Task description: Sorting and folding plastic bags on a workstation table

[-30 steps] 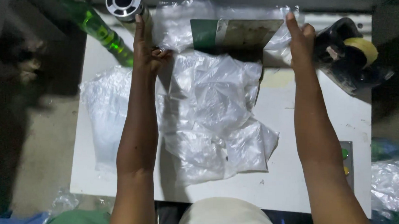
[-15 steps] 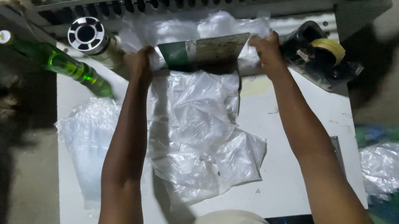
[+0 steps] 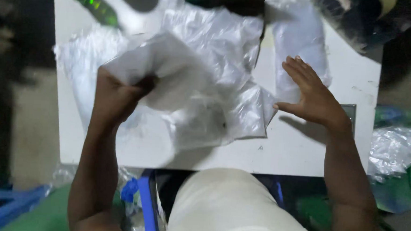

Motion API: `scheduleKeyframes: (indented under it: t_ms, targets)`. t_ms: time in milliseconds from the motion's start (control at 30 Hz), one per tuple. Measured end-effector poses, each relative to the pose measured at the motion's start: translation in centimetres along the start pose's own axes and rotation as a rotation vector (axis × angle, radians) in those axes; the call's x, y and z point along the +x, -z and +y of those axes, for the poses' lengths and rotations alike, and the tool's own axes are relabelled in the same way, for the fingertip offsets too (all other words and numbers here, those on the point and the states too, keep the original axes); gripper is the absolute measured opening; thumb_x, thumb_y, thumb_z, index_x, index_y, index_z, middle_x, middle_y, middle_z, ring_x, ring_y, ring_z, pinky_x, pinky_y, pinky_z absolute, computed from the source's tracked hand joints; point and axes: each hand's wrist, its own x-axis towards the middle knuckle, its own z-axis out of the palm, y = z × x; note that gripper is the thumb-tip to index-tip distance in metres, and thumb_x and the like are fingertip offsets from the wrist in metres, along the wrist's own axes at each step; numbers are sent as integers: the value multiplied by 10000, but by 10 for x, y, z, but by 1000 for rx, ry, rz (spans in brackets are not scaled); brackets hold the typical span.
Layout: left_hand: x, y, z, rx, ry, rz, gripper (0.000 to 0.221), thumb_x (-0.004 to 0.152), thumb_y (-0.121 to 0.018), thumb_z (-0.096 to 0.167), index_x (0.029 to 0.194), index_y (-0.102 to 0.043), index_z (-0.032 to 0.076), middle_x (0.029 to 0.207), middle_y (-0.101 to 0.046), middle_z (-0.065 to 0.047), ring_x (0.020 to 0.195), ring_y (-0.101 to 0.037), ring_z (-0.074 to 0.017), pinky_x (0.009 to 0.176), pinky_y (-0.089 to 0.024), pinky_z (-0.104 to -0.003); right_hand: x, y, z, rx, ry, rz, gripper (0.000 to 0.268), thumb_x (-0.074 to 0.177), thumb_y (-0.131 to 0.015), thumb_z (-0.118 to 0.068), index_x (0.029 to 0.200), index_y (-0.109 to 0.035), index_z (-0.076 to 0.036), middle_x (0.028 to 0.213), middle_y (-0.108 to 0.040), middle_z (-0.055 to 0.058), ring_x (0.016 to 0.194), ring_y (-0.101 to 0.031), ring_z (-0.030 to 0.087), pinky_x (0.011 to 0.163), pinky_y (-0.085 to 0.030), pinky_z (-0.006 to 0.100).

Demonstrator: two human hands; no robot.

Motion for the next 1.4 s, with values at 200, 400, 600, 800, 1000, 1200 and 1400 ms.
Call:
scheduleKeyframes:
  t_ms: [200,400,600,800,1000,1200,1400]
  targets:
    - [-42,-48,-34,-339,521,-514,375,616,-885,18,958,-733,4,802,-705,-75,708,-697,-217,690,-588,-363,5,-50,-93,1195,-98,-214,785,706,-807,-410,1335,-516,-41,1179,-583,64,1060,-555,131,947,-395,277]
    - [-80,-69,6,-550,348,-482,605,741,-843,331,1205,-615,17,1164,-713,-148,1111,-714,-303,979,-624,-402,-4,-60,-122,1054,-233,73,376,819,-851,-228,1134,-705,-85,1133,-742,45,1075,-731,188,955,-639,347]
    - [-186,-62,-40,147,-393,-358,417,995,-639,234,1313,-566,-26,1262,-576,-249,1131,-565,-446,980,-440,-520,-118,-126,-67,1113,-23,47,408,888,-763,-165,1252,-666,-7,1208,-684,99,1111,-657,187,913,-576,311]
    - [-219,-39,-24,-191,301,-723,239,866,-519,226,663,-409,166,630,-362,41,578,-351,-118,542,-246,-334,-149,-98,-133,1039,-679,-212,439,842,-684,-153,1215,-515,4,1222,-689,215,1171,-660,288,1012,-527,400]
    - [-213,-50,-32,-419,767,-632,336,931,-684,321,993,-412,133,944,-504,-17,844,-518,-152,753,-421,-334,-105,-64,-149,776,55,-597,1080,862,-318,-822,1599,-224,-38,1708,-211,213,1580,-220,383,1222,-205,565]
    - [-211,-32,-17,7,338,-565,582,1016,-619,269,1536,-416,103,728,-500,29,663,-507,-97,704,-435,-260,-86,-103,-138,928,338,-832,1009,918,-321,-834,1569,-365,-66,1659,-364,190,1549,-326,356,1224,-217,515]
    - [-182,-67,-29,115,-238,-750,446,1049,-553,385,1417,-579,136,1281,-719,-126,1175,-707,-329,1022,-546,-473,-73,-99,-138,946,342,-976,1178,718,-467,-916,1510,-412,-46,1567,-423,134,1446,-407,293,1172,-295,462]
